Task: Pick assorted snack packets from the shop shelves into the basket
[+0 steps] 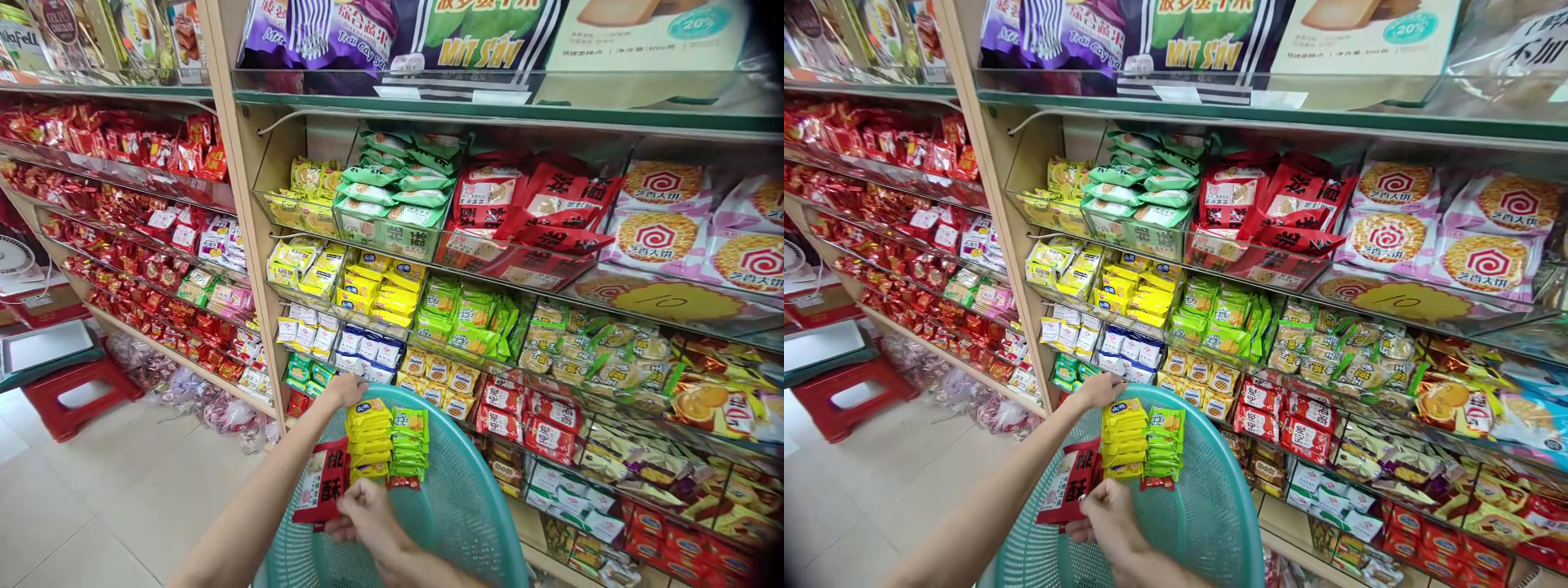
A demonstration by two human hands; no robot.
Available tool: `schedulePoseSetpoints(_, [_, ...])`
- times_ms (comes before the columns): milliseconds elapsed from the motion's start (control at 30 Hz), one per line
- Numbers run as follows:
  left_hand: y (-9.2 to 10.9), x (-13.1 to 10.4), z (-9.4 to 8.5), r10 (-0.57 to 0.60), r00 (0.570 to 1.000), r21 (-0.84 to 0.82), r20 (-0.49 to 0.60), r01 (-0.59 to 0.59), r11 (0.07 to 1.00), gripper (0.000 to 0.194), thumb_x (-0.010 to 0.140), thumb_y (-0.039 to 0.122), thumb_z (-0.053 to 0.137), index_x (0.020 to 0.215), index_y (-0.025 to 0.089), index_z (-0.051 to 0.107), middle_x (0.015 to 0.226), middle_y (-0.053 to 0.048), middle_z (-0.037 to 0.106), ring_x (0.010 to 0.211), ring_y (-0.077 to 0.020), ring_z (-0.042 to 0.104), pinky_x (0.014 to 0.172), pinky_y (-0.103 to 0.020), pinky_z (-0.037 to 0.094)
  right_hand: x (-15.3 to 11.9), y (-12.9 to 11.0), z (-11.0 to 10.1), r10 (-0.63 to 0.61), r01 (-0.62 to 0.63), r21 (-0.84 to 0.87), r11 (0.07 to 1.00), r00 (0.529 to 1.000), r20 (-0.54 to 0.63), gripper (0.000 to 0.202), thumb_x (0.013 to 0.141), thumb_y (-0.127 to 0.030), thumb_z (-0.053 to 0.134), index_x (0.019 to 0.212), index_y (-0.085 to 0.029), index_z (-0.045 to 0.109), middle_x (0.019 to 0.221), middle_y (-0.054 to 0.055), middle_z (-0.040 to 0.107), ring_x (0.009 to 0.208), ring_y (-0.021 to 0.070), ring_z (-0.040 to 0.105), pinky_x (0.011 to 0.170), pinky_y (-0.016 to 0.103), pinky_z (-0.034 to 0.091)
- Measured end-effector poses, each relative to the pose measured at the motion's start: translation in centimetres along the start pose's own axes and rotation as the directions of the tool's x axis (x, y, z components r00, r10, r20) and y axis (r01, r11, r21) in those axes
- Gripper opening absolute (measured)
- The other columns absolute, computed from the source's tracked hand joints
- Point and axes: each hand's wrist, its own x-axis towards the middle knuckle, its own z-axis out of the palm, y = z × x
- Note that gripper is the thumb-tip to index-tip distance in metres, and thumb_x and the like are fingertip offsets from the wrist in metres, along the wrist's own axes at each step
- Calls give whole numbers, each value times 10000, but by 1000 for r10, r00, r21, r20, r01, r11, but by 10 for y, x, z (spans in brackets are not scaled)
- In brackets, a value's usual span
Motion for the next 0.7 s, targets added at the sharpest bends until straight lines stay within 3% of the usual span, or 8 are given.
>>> schedulePoseSetpoints(100, [-2, 3, 2, -9, 1000, -7, 7, 9, 1000, 455, 833, 477, 273, 939, 199, 617, 1024, -107, 638, 949, -257, 585, 760, -329, 434, 2, 2, -8, 0, 10, -252, 968, 999, 39, 262, 714, -417, 516, 689, -183, 403, 513, -34, 520, 433, 117, 537, 432, 224, 390])
schedulePoseSetpoints(167, [-3, 5, 3, -12, 1000, -14, 13, 12, 1000, 448, 832, 472, 279, 941, 197, 616, 1026, -107, 637, 943, -259, 586, 755, -332, 434, -1, -5, -15, -202, 187, -502, 845, 979, 24, 259, 771, -430, 459, 722, -177, 437, 581, -6, 545, 516, 140, 560, 495, 262, 427])
schedulePoseSetpoints(200, [-3, 5, 3, -12, 1000, -17, 14, 13, 1000, 445, 831, 468, 283, 945, 195, 615, 1029, -110, 635, 941, -261, 585, 755, -335, 433, -4, -11, -17, -347, 302, -628, 717, 936, 55, 241, 786, -414, 457, 774, -173, 469, 672, 20, 576, 616, 159, 581, 573, 291, 453])
schedulePoseSetpoints(267, [-3, 7, 4, -12, 1000, -23, 14, 13, 1000, 443, 830, 461, 288, 955, 188, 613, 1039, -117, 631, 946, -264, 581, 761, -341, 428, -13, -25, -19, -562, 501, -789, 354, 789, 249, 272, 779, -392, 505, 961, -190, 499, 951, 66, 592, 890, 205, 559, 782, 358, 443])
schedulePoseSetpoints(333, [-2, 7, 5, -11, 1000, -28, 10, 11, 1000, 447, 830, 461, 288, 959, 181, 612, 1041, -124, 630, 953, -263, 578, 766, -339, 424, -19, -34, -15, -559, 615, -788, 23, 662, 500, 478, 755, -430, 544, 1167, -221, 420, 1241, 96, 465, 1136, 258, 424, 947, 443, 343])
schedulePoseSetpoints(400, [-1, 8, 5, -8, 1000, -32, 6, 8, 999, 454, 828, 466, 289, 949, 175, 616, 1027, -130, 635, 953, -261, 578, 765, -331, 422, -22, -34, -9, -469, 661, -734, -159, 603, 645, 669, 743, -501, 532, 1296, -208, 293, 1400, 125, 271, 1270, 304, 247, 1020, 511, 231])
schedulePoseSetpoints(533, [1, 7, 4, -8, 1000, -35, 0, 8, 999, 455, 830, 465, 288, 924, 171, 623, 999, -137, 643, 930, -255, 589, 746, -322, 427, -9, -13, 1, -416, 623, -735, -269, 613, 672, 777, 772, -501, 491, 1376, -177, 124, 1457, 146, 83, 1312, 347, 96, 1028, 552, 208])
schedulePoseSetpoints(700, [-2, 4, 2, -8, 1000, -29, -12, 8, 1000, 444, 832, 456, 285, 912, 179, 622, 988, -133, 646, 920, -261, 596, 739, -332, 431, 24, 13, -3, -488, 533, -771, -348, 600, 634, 651, 832, -352, 453, 1380, -181, 146, 1446, 126, 160, 1302, 344, 152, 996, 524, 308])
